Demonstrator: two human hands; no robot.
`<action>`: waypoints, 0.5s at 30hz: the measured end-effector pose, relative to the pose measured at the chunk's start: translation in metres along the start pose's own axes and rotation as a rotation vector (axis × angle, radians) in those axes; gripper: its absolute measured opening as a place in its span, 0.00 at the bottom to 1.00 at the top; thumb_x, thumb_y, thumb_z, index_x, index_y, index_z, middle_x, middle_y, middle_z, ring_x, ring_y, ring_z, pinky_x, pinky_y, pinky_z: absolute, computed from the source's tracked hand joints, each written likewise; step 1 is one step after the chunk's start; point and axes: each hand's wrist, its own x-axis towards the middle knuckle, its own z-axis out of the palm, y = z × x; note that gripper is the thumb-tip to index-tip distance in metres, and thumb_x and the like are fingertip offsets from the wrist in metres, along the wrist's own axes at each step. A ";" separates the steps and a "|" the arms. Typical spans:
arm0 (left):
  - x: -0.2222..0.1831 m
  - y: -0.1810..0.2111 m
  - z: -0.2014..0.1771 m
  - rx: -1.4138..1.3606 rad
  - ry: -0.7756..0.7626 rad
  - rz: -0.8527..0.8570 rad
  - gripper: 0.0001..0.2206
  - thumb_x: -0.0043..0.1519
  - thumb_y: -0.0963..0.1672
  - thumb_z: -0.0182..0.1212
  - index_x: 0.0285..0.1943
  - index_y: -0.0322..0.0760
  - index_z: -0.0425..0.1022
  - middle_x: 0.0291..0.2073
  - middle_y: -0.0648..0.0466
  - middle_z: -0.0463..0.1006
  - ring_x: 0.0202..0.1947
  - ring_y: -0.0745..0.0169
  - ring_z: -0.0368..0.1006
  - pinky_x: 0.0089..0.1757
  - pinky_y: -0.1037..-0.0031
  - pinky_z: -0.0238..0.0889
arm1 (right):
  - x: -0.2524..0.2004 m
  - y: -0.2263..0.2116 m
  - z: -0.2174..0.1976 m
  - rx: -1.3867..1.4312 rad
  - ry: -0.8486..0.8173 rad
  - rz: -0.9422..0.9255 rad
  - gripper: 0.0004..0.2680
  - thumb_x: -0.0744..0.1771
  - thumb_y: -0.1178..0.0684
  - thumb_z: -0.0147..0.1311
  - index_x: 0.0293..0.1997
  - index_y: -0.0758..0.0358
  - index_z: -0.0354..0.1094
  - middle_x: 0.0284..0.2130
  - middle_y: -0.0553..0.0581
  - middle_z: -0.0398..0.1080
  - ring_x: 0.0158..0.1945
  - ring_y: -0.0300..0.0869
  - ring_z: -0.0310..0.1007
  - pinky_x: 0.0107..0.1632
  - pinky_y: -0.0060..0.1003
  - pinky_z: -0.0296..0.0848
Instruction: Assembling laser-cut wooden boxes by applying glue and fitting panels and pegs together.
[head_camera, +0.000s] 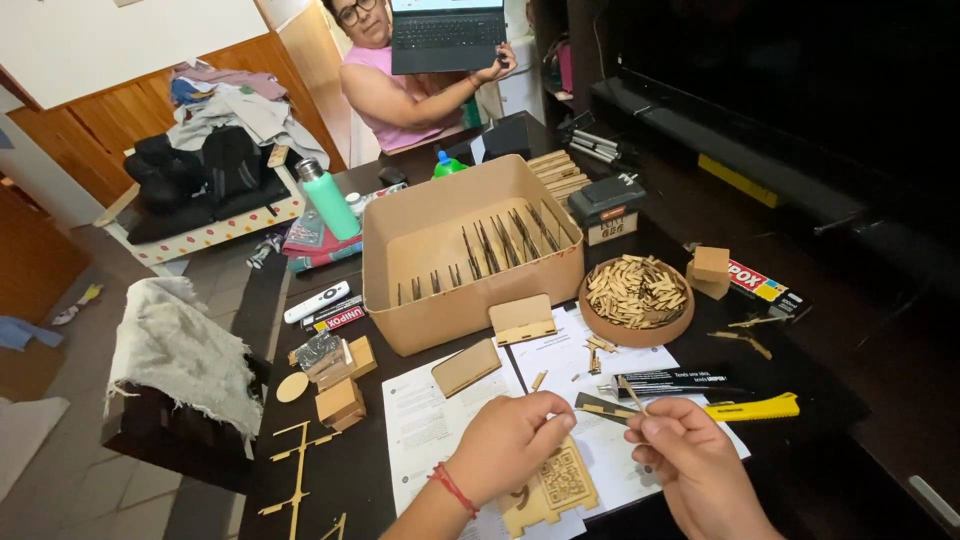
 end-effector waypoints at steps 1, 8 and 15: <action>0.003 0.002 0.002 0.001 0.000 -0.002 0.13 0.65 0.52 0.46 0.42 0.52 0.78 0.22 0.60 0.77 0.29 0.59 0.74 0.35 0.65 0.62 | 0.000 0.001 -0.001 0.001 -0.001 0.002 0.05 0.65 0.67 0.53 0.43 0.71 0.67 0.34 0.71 0.75 0.36 0.53 0.72 0.36 0.39 0.68; 0.018 0.015 0.016 0.161 0.035 0.125 0.16 0.68 0.53 0.43 0.38 0.48 0.75 0.23 0.54 0.78 0.27 0.47 0.74 0.31 0.58 0.62 | 0.009 0.011 -0.010 0.047 -0.063 -0.037 0.05 0.64 0.66 0.55 0.42 0.69 0.67 0.34 0.71 0.76 0.34 0.51 0.71 0.38 0.40 0.69; 0.026 0.026 0.023 0.147 0.108 0.116 0.10 0.64 0.49 0.46 0.47 0.50 0.71 0.12 0.53 0.70 0.20 0.40 0.71 0.46 0.53 0.66 | 0.011 0.014 -0.015 0.069 -0.038 -0.091 0.05 0.65 0.65 0.55 0.42 0.68 0.66 0.34 0.69 0.76 0.30 0.47 0.69 0.34 0.35 0.68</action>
